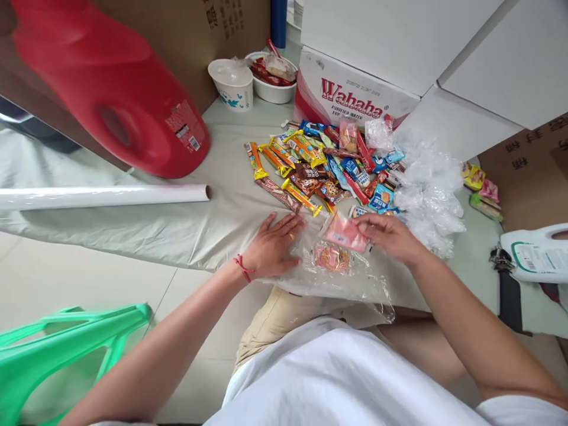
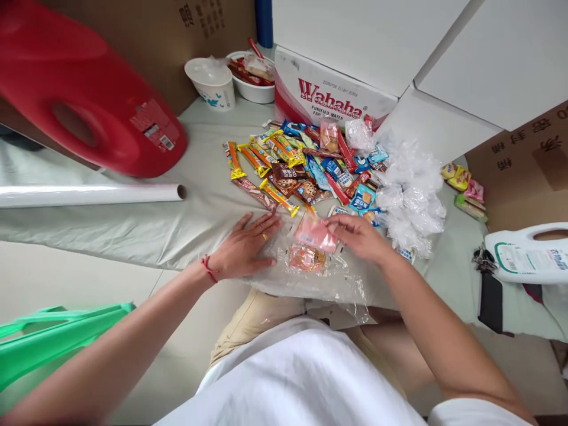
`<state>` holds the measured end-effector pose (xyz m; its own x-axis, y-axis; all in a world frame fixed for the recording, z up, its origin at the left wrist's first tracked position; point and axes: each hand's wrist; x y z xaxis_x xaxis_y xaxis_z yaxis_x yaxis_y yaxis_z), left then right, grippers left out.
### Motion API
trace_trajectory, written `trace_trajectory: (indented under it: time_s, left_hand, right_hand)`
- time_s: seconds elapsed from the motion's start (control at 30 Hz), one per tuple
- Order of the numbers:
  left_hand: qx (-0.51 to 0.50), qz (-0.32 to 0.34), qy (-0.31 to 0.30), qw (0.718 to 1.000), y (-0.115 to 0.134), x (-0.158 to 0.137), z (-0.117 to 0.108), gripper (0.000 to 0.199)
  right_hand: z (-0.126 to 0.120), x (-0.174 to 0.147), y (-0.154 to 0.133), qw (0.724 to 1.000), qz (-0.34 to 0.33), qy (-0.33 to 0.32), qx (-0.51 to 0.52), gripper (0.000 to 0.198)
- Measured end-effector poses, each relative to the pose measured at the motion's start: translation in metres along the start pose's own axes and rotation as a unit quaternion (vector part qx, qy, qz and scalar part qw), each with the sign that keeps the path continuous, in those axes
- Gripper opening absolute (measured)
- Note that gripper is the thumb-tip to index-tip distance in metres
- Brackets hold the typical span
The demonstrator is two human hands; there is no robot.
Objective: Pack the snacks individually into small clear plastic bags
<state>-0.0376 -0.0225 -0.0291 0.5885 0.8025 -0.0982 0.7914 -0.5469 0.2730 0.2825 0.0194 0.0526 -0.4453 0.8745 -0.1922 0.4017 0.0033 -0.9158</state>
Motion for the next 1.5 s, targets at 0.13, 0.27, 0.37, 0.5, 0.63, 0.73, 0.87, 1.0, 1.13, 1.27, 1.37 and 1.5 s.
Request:
trace_trajectory:
  time_s: [0.13, 0.27, 0.37, 0.5, 0.63, 0.73, 0.87, 1.0, 1.13, 1.27, 1.37, 1.5]
  left_hand:
    - [-0.035, -0.008, 0.079, 0.996, -0.01, -0.005, 0.005, 0.08]
    - [-0.066, -0.071, 0.183, 0.978, -0.006, -0.019, 0.016, 0.072]
    - [-0.067, -0.079, 0.22, 0.97, 0.004, -0.03, 0.02, 0.06]
    - [-0.059, -0.117, 0.23, 0.964, 0.022, -0.027, 0.018, 0.044]
    - [-0.025, -0.271, 0.249, 0.93, 0.047, -0.004, 0.016, 0.044]
    - [-0.001, -0.291, 0.235, 0.927, 0.06, 0.013, 0.017, 0.034]
    - [0.026, -0.286, 0.19, 0.939, 0.065, 0.022, 0.017, 0.035]
    - [0.056, -0.289, 0.148, 0.944, 0.063, 0.024, 0.019, 0.04]
    - [0.06, -0.322, 0.117, 0.938, 0.06, 0.028, 0.021, 0.041]
    - [0.034, -0.336, 0.122, 0.933, 0.057, 0.029, 0.019, 0.033]
    - [-0.043, -0.342, 0.146, 0.927, 0.057, 0.024, 0.015, 0.027]
    - [-0.174, -0.326, 0.19, 0.91, 0.061, 0.021, 0.012, 0.022]
  right_hand:
    - [0.039, -0.023, 0.029, 0.989, -0.05, 0.024, -0.134, 0.038]
    - [0.07, -0.042, 0.031, 0.952, -0.121, 0.18, -0.216, 0.03]
    - [0.084, -0.057, 0.026, 0.938, -0.156, 0.223, -0.213, 0.027]
    - [0.093, -0.058, 0.025, 0.926, -0.162, 0.204, -0.273, 0.036]
    - [0.099, -0.044, 0.029, 0.918, -0.151, 0.141, -0.338, 0.069]
    - [0.102, -0.039, 0.034, 0.914, -0.153, 0.101, -0.362, 0.067]
    - [0.101, -0.046, 0.048, 0.922, -0.185, 0.113, -0.32, 0.048]
    - [0.093, -0.057, 0.064, 0.932, -0.223, 0.149, -0.245, 0.042]
    - [0.085, -0.06, 0.07, 0.942, -0.226, 0.124, -0.216, 0.036]
    - [0.087, -0.054, 0.068, 0.948, -0.214, 0.1, -0.213, 0.045]
    - [0.092, -0.048, 0.069, 0.947, -0.211, 0.105, -0.22, 0.042]
    - [0.093, -0.046, 0.072, 0.949, -0.206, 0.102, -0.214, 0.041]
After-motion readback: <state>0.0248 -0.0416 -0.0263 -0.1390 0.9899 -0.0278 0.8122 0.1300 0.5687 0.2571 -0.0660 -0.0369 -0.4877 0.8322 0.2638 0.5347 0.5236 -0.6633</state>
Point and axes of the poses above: each hand's wrist, its own x-axis towards the middle knuckle, its own z-axis out of the palm, y = z × x, and after that the axes turned 8 degrees about x, right-handed
